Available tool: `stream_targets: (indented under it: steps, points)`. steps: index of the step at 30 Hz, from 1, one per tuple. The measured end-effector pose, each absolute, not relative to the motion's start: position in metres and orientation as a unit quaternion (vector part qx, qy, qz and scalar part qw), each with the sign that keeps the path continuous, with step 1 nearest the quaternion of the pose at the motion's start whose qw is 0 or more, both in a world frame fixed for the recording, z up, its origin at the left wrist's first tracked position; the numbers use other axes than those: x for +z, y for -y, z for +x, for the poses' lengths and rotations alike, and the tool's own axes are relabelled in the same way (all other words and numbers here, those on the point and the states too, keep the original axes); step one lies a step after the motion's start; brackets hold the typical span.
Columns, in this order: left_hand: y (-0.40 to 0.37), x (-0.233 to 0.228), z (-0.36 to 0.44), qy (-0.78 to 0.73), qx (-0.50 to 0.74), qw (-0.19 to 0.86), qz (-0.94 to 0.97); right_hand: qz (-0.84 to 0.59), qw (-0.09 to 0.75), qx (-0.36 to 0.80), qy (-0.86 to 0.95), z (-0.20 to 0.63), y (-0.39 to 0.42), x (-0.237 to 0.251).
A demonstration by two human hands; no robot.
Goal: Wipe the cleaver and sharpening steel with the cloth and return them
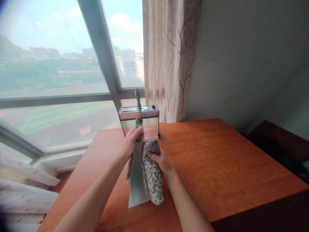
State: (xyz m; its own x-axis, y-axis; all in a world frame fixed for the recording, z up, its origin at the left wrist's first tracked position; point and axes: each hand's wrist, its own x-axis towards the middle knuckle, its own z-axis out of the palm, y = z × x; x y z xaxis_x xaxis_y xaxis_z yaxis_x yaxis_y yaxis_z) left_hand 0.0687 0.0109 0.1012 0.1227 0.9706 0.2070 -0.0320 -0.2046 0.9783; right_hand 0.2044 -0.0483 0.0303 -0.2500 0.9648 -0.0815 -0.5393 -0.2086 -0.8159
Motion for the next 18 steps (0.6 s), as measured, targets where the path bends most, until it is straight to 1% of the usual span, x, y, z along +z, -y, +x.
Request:
stream_targets:
  steps: [5,9,18]
  points:
    - [-0.008,0.099,0.072,-0.410,0.468,0.455,0.637,-0.318,0.566,0.691,0.318,0.202,0.047,0.032]
    - [-0.009,0.097,0.072,-0.414,0.481,0.439,0.637,-0.311,0.574,0.689,0.314,0.199,0.048,0.038]
    - [-0.014,0.100,0.069,-0.423,0.493,0.459,0.607,-0.329,0.599,0.656,0.321,0.196,0.051,0.046]
